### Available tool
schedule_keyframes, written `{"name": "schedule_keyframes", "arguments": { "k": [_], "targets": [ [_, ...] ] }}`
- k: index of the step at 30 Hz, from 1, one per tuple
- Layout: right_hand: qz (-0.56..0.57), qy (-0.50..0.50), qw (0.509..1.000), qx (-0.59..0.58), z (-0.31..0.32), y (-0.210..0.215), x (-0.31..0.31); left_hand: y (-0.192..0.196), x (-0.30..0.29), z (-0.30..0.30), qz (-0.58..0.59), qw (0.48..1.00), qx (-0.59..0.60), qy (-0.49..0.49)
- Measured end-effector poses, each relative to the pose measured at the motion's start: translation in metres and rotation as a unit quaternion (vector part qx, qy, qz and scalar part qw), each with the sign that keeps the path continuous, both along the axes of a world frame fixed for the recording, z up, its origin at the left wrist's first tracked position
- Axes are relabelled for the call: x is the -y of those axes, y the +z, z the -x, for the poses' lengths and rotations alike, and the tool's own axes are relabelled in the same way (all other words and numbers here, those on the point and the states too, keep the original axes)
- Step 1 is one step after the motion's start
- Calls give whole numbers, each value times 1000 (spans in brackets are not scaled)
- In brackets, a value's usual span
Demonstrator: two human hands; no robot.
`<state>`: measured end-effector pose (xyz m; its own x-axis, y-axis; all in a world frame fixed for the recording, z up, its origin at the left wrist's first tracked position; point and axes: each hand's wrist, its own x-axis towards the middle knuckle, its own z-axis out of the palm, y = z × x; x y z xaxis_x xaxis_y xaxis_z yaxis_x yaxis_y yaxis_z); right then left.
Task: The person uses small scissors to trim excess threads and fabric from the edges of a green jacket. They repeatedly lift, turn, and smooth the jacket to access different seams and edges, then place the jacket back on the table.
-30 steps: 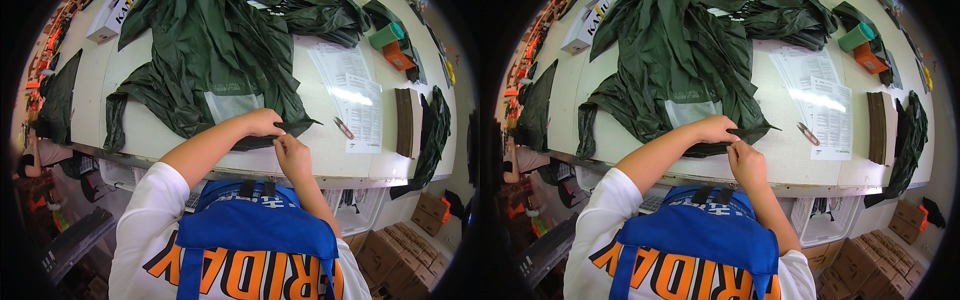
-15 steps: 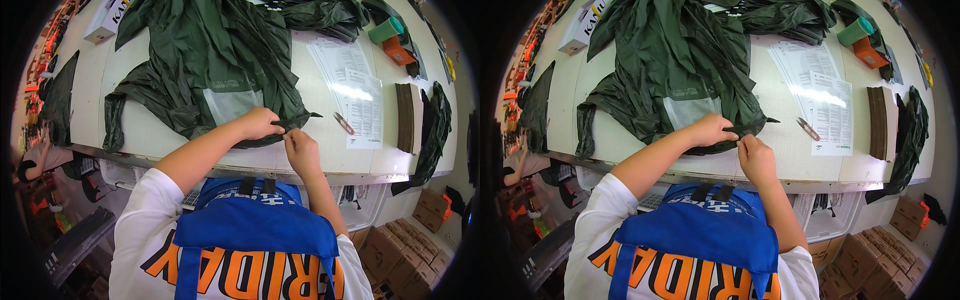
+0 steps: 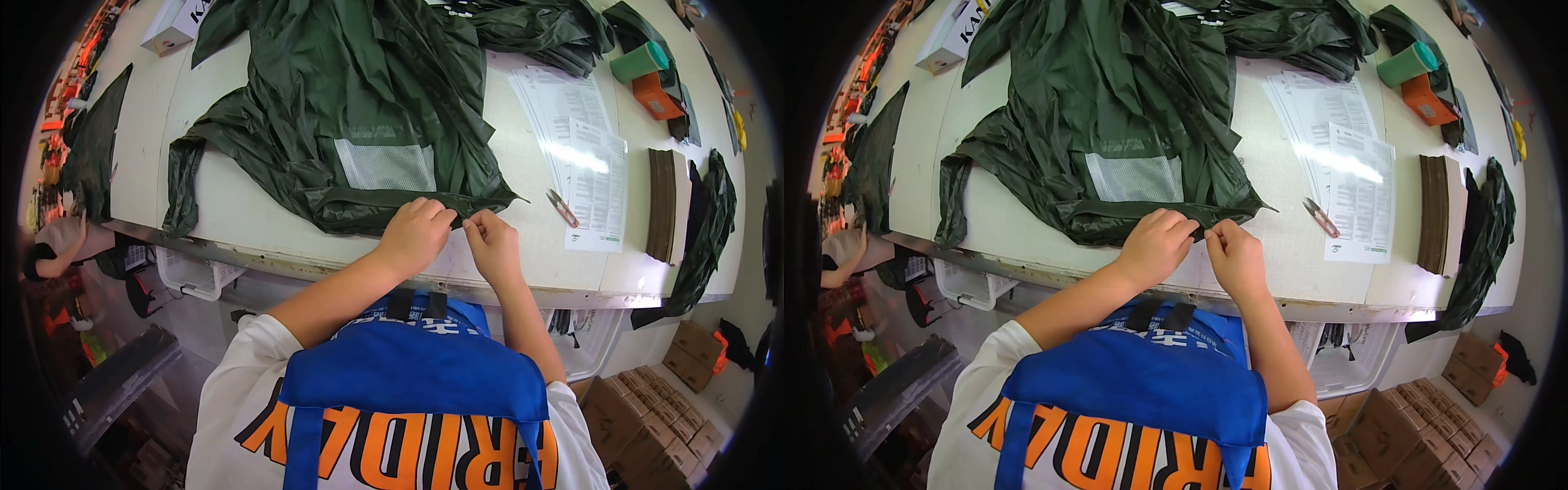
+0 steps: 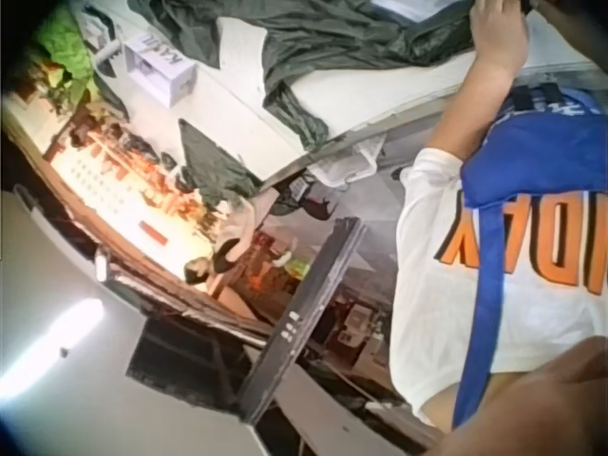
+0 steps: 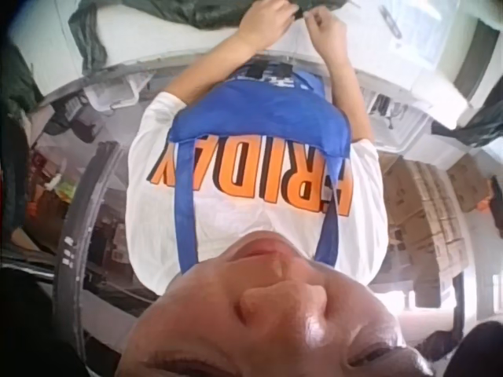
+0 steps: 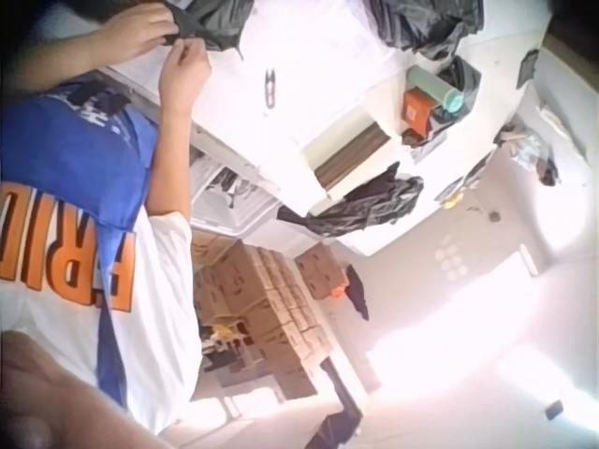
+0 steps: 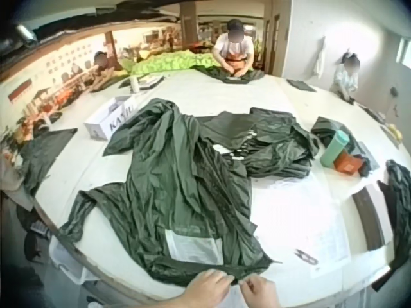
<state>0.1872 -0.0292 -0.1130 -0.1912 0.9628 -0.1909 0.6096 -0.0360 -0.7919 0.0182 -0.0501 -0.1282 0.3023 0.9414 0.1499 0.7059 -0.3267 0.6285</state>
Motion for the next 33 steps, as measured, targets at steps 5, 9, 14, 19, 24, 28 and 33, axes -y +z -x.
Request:
{"name": "schedule_keyframes", "arguments": {
  "k": [5,9,14,19,24,28,33],
  "targets": [
    [-2,8,1000,-11,3,-3,3,-7,5,-11,16,999,-14,32],
    [-29,58,998,-3,-2,-6,6,-13,11,-14,55,991,58,110],
    [-113,137,984,-2,-11,-3,-8,-13,12,-12,90,987,29,127],
    [-146,181,972,43,-9,-18,-8,-13,16,-13,87,985,26,144],
    [-133,179,975,10,-6,-17,-5,-4,20,-16,95,977,31,188],
    [-133,178,975,11,-2,-10,-1,2,25,-13,118,971,58,200],
    [-236,249,939,16,0,-7,-1,-3,33,-16,91,963,128,221]
  ]
}}
